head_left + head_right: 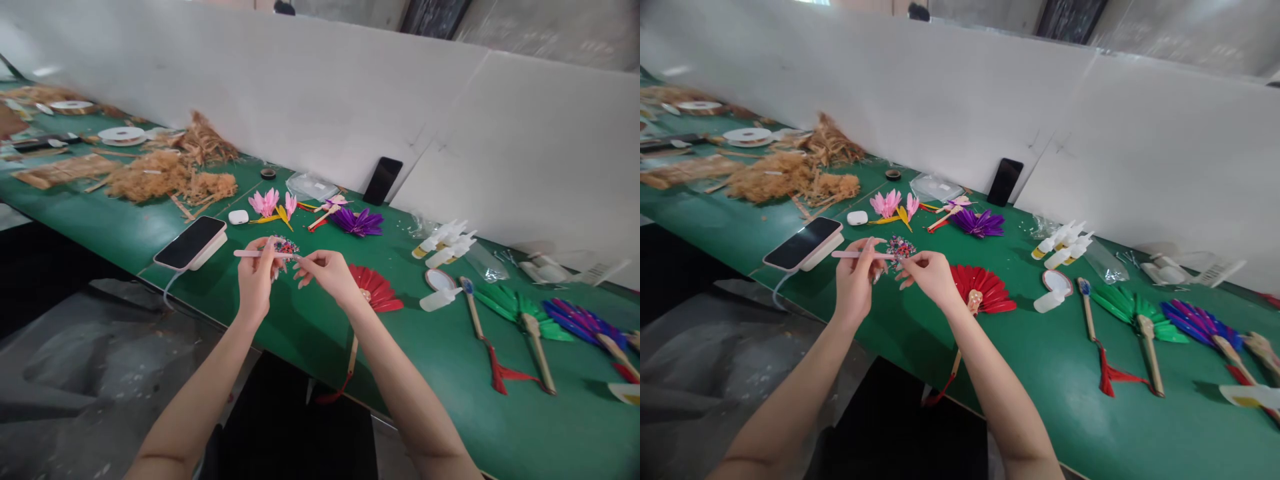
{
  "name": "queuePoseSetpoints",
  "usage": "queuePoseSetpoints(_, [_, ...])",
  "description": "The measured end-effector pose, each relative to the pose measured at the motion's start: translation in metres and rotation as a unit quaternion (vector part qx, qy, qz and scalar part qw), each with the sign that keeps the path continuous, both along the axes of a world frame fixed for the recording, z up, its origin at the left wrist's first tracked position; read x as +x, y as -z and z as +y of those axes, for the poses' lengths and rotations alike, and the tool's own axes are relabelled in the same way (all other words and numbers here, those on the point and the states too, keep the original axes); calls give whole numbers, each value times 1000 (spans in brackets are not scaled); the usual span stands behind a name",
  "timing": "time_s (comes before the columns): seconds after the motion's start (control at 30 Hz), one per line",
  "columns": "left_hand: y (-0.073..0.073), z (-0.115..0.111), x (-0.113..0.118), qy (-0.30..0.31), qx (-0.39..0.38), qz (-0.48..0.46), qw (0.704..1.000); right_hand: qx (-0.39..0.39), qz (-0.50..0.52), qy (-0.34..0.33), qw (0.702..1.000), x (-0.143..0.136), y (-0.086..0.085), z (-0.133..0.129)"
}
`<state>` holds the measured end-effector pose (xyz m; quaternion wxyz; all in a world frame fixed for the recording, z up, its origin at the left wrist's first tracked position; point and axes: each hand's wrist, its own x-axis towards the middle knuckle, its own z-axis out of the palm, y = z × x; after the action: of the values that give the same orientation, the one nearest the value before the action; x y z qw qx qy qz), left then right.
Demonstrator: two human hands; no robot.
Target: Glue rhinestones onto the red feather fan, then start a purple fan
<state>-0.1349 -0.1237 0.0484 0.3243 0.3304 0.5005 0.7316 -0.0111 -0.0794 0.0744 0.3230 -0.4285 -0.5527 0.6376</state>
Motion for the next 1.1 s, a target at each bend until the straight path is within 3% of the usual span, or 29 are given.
queuePoseSetpoints(0.33, [2, 2, -3, -8, -8, -4, 1000, -3, -6, -12, 1000, -2, -2, 2])
queuePoseSetpoints(0.53, [6, 4, -8, -25, -10, 10, 1000, 70, -82, 11, 994, -8, 11, 10])
queuePoseSetpoints(0.73, [5, 4, -12, -39, -21, 49, 998, 126, -84, 5, 989, -13, 15, 21])
queuePoseSetpoints(0.9, [3, 4, -10, -128, 39, 151, 979, 140, -66, -21, 988, -17, 13, 21])
queuePoseSetpoints(0.97, [1, 5, -9, -102, 50, 131, 985, 142, -59, -25, 988, -15, 12, 17])
queuePoseSetpoints(1.1, [-1, 9, -4, -35, 31, 2, 999, 129, -45, -15, 991, -5, 11, 8])
